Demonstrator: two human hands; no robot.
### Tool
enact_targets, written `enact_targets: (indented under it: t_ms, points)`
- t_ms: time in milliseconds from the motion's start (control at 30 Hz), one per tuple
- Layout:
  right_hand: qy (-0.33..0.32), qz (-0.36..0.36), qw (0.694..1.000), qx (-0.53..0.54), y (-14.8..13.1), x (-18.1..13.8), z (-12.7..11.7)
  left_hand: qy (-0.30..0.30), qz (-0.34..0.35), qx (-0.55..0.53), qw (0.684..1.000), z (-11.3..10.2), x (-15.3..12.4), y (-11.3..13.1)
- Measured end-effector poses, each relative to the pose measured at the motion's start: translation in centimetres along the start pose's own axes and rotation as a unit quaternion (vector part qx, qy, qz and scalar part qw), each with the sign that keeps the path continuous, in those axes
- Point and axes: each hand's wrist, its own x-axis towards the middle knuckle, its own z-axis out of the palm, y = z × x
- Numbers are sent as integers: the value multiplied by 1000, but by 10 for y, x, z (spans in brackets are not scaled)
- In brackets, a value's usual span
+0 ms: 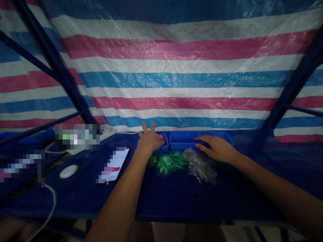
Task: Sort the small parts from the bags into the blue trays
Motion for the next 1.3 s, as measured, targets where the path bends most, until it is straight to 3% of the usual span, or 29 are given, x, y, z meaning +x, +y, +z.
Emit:
enact_targets:
  t_ms: [167,400,600,667,767,833,933,1033,1133,1300]
  points:
    - [-1,1,1000,2,-1,0,-1,39,29,-20,999,3,2,-4]
    - [0,-3,1000,9,-1,-1,-2,121,157,-103,975,-8,6,-13]
    - [-1,-10,1000,15,3,0,0,303,177,-253,902,-38,1,-4]
    - [25,-6,1000,14,-1,1,-3,322,187,-322,870,-43,-3,4]
    - [126,9,991,38,-14,2,-10,285,244,-414,829,-38,-13,23]
    - [172,19,975,143,-27,3,-13,256,298,-444,806,-29,-24,40]
    - [138,29,899,415,-44,4,-11,221,369,-461,776,-11,-41,62]
    - [121,49,827,546,-54,5,-3,164,424,-447,770,3,-56,75]
    - [140,69,814,560,-55,5,1,130,441,-424,780,9,-62,76]
    - [156,88,829,529,-52,5,1,102,449,-404,790,8,-60,73]
